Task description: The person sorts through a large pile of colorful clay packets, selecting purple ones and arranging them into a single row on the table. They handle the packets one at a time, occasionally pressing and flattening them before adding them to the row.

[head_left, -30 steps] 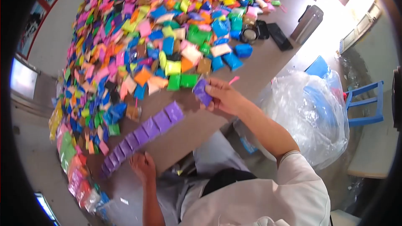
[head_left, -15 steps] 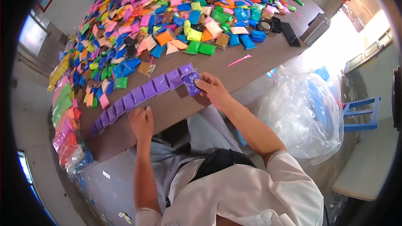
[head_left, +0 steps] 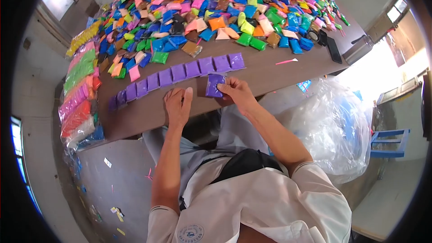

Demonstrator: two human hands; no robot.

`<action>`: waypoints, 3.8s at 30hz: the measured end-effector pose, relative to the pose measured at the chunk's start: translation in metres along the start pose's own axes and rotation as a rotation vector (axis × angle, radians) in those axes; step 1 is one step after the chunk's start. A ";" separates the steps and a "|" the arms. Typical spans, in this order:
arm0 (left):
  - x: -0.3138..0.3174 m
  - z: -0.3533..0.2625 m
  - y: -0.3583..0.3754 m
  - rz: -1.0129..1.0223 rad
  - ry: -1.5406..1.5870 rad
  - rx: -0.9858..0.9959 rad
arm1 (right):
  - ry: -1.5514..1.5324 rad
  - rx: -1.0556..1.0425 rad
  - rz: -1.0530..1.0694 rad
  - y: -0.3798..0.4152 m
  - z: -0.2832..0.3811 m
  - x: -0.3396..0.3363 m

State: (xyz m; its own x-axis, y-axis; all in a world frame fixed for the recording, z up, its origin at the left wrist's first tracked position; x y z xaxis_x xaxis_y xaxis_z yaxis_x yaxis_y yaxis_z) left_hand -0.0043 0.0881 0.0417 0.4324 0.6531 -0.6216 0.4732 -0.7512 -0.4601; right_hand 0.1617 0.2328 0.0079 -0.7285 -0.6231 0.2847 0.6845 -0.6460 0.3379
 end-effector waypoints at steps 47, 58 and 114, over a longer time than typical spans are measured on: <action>0.023 -0.023 0.008 0.075 -0.012 0.176 | 0.348 0.044 0.235 -0.008 -0.005 0.025; 0.016 -0.033 0.010 0.043 -0.010 0.171 | 0.265 -0.061 0.114 0.002 0.004 0.032; 0.017 -0.031 0.034 -0.120 -0.073 0.181 | 0.707 -0.438 0.399 -0.108 -0.041 0.443</action>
State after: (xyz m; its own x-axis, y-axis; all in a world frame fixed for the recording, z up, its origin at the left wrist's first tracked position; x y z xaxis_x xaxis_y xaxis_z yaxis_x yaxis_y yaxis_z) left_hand 0.0428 0.0769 0.0346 0.3214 0.7350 -0.5971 0.3697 -0.6779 -0.6355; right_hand -0.2342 0.0086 0.0606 -0.3492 -0.8667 -0.3562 0.9354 -0.3450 -0.0777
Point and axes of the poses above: each hand's wrist, its own y-axis away from the middle knuckle, its own x-axis out of the palm, z = x × y, the point moved 7 cm from there along -y, towards the middle knuckle, and after that the axes turned 6 degrees about x, right-handed, at the moved point
